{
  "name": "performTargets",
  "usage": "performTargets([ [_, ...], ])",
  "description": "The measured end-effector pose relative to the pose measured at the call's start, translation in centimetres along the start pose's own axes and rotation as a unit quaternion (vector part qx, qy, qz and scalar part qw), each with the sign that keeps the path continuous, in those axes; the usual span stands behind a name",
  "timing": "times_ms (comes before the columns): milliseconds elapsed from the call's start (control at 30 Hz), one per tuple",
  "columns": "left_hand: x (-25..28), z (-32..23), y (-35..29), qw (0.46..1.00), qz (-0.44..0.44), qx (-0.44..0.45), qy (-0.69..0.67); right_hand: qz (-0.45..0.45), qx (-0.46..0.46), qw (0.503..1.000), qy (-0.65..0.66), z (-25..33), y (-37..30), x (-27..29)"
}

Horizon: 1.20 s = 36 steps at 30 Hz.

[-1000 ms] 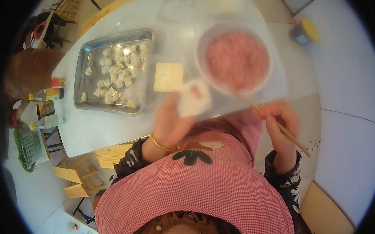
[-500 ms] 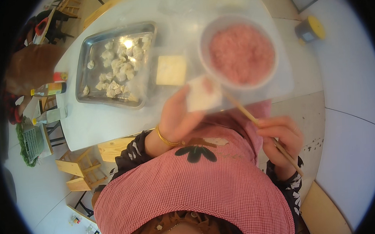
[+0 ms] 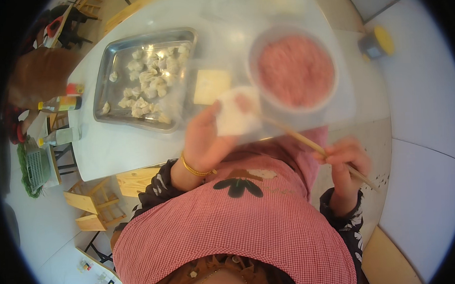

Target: The person places meat filling onto square wrappers using chopsticks, folds and pleats each wrapper into a dumpling, and places the finished dumplings onto a metal tray. The process is repeated continuously.

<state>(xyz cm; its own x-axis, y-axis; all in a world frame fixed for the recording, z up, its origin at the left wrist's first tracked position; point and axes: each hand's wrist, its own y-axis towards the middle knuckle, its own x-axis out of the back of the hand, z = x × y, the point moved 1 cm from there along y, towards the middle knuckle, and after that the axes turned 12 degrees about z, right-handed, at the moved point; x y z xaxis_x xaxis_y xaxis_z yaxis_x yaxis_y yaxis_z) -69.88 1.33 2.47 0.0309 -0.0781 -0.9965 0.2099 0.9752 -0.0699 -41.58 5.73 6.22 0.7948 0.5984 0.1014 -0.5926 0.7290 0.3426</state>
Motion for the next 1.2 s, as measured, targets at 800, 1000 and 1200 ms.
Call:
performTargets([
  [800, -1.9, 0.5, 0.6, 0.951, 0.145, -0.065, 0.267, -0.051, -0.006, 0.98, 0.195, -2.5, 0.8, -2.4],
  [1000, -2.8, 0.3, 0.7, 0.965, 0.059, -0.081, 0.243, -0.053, 0.002, 0.979, 0.196, -2.5, 0.9, -3.0],
  [1200, -1.5, 0.3, 1.1, 0.935, -0.011, -0.137, 0.327, -0.059, -0.031, 0.972, 0.225, -2.8, 0.8, -4.1],
])
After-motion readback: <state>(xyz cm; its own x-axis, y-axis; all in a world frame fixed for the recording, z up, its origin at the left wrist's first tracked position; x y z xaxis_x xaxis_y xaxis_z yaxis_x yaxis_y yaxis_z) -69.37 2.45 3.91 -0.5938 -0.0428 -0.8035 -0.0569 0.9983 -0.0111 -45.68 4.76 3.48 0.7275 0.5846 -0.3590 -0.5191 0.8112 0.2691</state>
